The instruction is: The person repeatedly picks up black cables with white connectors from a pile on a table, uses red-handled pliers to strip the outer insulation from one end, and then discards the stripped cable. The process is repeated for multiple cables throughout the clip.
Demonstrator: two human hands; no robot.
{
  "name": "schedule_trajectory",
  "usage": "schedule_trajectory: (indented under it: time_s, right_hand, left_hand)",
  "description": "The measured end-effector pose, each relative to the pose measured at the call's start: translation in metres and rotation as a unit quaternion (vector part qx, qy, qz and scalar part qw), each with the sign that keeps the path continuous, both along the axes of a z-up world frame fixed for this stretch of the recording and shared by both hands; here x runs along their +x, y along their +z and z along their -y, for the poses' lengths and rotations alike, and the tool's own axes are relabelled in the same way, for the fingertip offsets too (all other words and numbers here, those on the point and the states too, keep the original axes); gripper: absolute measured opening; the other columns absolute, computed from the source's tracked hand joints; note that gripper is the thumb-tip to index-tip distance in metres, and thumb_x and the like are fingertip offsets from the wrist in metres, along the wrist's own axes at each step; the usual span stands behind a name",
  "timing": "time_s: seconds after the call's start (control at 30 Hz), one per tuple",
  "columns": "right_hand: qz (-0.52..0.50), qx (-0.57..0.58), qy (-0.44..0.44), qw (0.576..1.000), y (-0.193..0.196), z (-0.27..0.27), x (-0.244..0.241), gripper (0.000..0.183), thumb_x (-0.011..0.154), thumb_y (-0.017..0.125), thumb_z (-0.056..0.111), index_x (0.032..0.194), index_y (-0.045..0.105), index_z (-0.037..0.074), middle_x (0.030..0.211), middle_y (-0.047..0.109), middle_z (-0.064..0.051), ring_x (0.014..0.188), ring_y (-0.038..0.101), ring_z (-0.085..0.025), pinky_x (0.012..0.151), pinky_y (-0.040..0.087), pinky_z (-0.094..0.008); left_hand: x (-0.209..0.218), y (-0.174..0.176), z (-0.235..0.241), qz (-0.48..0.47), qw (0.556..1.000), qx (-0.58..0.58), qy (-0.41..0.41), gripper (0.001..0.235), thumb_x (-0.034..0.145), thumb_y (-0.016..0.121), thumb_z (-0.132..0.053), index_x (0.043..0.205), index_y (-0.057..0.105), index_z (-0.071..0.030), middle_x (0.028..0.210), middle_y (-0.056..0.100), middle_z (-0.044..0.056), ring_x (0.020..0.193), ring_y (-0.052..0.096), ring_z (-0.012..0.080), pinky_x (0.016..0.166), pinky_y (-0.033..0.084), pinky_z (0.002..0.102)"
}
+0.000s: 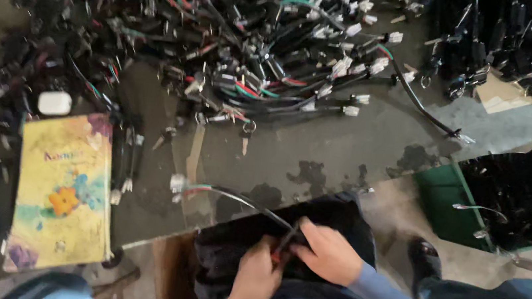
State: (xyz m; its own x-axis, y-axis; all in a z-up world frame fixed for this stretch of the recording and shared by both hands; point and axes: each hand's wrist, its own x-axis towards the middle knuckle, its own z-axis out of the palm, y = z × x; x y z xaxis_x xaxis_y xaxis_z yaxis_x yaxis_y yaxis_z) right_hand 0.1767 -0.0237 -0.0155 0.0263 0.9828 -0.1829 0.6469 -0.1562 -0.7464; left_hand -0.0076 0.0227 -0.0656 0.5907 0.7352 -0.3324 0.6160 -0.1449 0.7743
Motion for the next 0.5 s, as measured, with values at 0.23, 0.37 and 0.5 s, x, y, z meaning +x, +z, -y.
schedule_trajectory:
  time_s: [0.23,0.37,0.5]
  right_hand:
    - [0.203,0.435,-0.392,0.785,0.065,-0.006,0.101,0.049,0.093,0.074,0.01,0.129,0.045,-0.008,0.123,0.052,-0.027,0.115,0.053,-0.039,0.1,0.042,-0.047]
    - [0.202,0.467,-0.291,0.81,0.07,0.003,0.072,0.041,0.085,0.07,0.006,0.12,0.049,-0.001,0.117,0.058,-0.018,0.113,0.055,-0.032,0.1,0.04,-0.05]
    - [-0.007,0.35,-0.17,0.921,0.043,0.007,0.01,0.035,0.08,0.079,0.008,0.11,0.062,0.006,0.108,0.064,-0.012,0.095,0.066,-0.033,0.086,0.052,-0.041]
  left_hand:
    - [-0.014,0.059,-0.071,-0.072,0.977,0.183,-0.078,0.028,0.084,0.077,-0.029,0.099,0.065,-0.009,0.095,0.071,0.013,0.095,0.066,0.0361,0.082,0.051,0.046]
    - [0.027,0.079,-0.117,-0.017,0.934,0.352,-0.053,0.073,0.064,0.084,-0.03,0.124,0.059,0.004,0.122,0.061,0.023,0.111,0.056,0.0457,0.088,0.045,0.054]
    - [0.086,0.074,-0.151,0.051,0.889,0.454,-0.033,0.053,0.084,0.076,-0.023,0.129,0.061,-0.001,0.125,0.059,0.015,0.118,0.055,0.0375,0.099,0.044,0.049]
